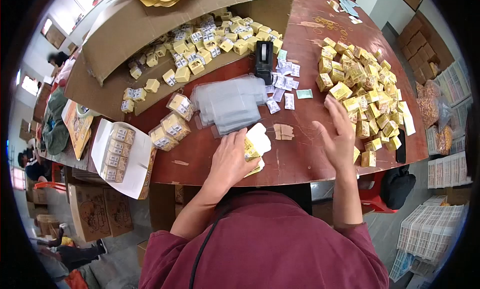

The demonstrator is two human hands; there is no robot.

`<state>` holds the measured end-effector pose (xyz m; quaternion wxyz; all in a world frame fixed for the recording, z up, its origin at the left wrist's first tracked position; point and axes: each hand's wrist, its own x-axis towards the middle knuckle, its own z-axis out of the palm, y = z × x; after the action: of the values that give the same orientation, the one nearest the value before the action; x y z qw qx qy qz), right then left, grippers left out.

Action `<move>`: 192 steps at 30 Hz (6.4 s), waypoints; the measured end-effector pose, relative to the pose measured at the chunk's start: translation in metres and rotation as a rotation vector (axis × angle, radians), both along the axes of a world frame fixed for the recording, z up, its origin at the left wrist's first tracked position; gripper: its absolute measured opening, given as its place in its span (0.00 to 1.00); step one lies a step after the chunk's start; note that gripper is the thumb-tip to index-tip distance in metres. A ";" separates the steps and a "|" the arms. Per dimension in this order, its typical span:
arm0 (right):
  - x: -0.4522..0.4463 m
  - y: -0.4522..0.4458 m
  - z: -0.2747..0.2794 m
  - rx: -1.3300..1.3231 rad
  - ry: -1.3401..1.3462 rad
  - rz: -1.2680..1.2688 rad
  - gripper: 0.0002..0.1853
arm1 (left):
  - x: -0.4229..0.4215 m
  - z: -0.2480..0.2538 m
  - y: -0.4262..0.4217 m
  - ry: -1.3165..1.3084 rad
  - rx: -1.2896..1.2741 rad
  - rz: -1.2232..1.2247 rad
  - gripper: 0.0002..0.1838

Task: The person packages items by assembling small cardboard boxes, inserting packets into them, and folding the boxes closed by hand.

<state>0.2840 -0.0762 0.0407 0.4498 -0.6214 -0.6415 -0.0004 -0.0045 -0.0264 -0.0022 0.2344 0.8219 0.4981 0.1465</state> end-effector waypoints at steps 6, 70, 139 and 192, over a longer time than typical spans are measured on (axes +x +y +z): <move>-0.065 -0.017 -0.017 0.074 0.087 0.218 0.13 | -0.012 0.014 -0.003 -0.548 -0.060 -0.077 0.42; -0.076 -0.029 0.003 -0.224 0.606 0.440 0.09 | -0.003 0.039 -0.018 -0.863 -0.367 -0.286 0.24; -0.057 -0.011 0.026 0.032 -0.034 0.416 0.18 | 0.007 -0.005 -0.019 -1.174 -0.464 -0.219 0.44; -0.058 -0.021 0.001 -0.279 0.807 0.507 0.09 | 0.009 0.040 -0.026 -0.808 -0.330 -0.222 0.35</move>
<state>0.2263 -0.0972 0.0414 0.5606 -0.4507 -0.5412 0.4357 0.0046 -0.0521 0.0382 0.5524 0.6988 0.2923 0.3481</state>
